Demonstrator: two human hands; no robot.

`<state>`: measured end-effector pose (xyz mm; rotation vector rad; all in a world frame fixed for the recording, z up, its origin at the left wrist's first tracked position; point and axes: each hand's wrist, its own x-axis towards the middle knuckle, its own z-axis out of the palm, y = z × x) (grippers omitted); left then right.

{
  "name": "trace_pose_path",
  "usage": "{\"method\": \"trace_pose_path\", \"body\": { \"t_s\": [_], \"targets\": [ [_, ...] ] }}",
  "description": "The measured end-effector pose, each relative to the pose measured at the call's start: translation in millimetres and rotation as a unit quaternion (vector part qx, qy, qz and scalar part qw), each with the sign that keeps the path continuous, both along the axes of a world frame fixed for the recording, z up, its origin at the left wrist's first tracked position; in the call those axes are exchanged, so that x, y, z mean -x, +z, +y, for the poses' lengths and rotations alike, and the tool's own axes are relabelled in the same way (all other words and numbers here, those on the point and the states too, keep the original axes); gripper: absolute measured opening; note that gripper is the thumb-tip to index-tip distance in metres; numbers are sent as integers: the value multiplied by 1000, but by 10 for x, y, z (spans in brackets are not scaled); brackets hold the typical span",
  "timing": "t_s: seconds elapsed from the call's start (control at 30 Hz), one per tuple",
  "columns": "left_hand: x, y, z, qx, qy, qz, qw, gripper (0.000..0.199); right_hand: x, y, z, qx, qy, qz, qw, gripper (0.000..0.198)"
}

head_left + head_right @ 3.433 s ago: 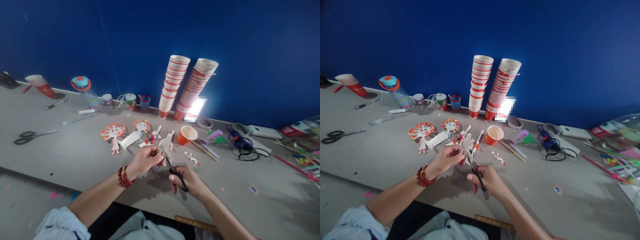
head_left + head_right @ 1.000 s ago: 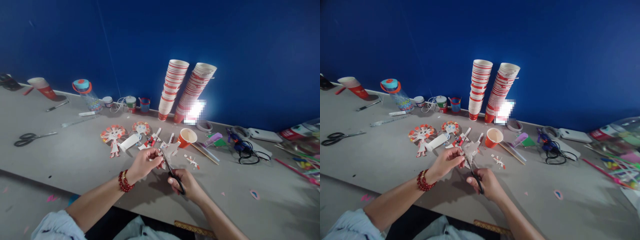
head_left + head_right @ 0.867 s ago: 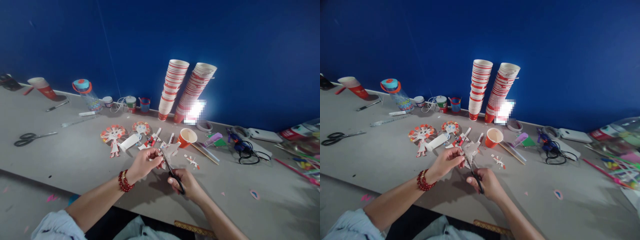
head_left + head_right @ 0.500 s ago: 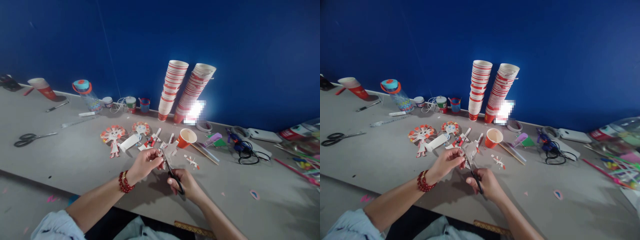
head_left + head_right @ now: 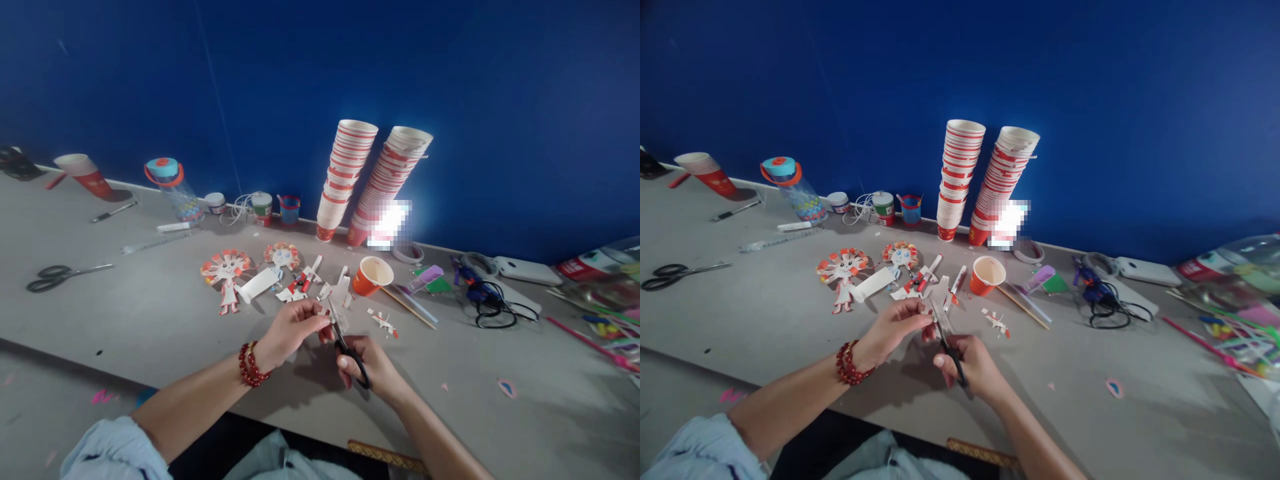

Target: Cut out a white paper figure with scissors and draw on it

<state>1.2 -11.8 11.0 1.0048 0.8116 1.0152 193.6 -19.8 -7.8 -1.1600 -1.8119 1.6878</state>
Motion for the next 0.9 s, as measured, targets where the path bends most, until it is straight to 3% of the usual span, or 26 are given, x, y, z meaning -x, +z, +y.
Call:
{"method": "trace_pose_path", "body": {
  "t_s": [0.67, 0.9],
  "targets": [
    [-24, -18, -25, -15, 1, 12, 1000, 17, -18, 14, 15, -4, 4, 12, 1000, 64],
    [18, 31, -23, -108, 38, 149, 982, 14, -23, 24, 19, 27, -16, -9, 999, 65]
  ]
}}
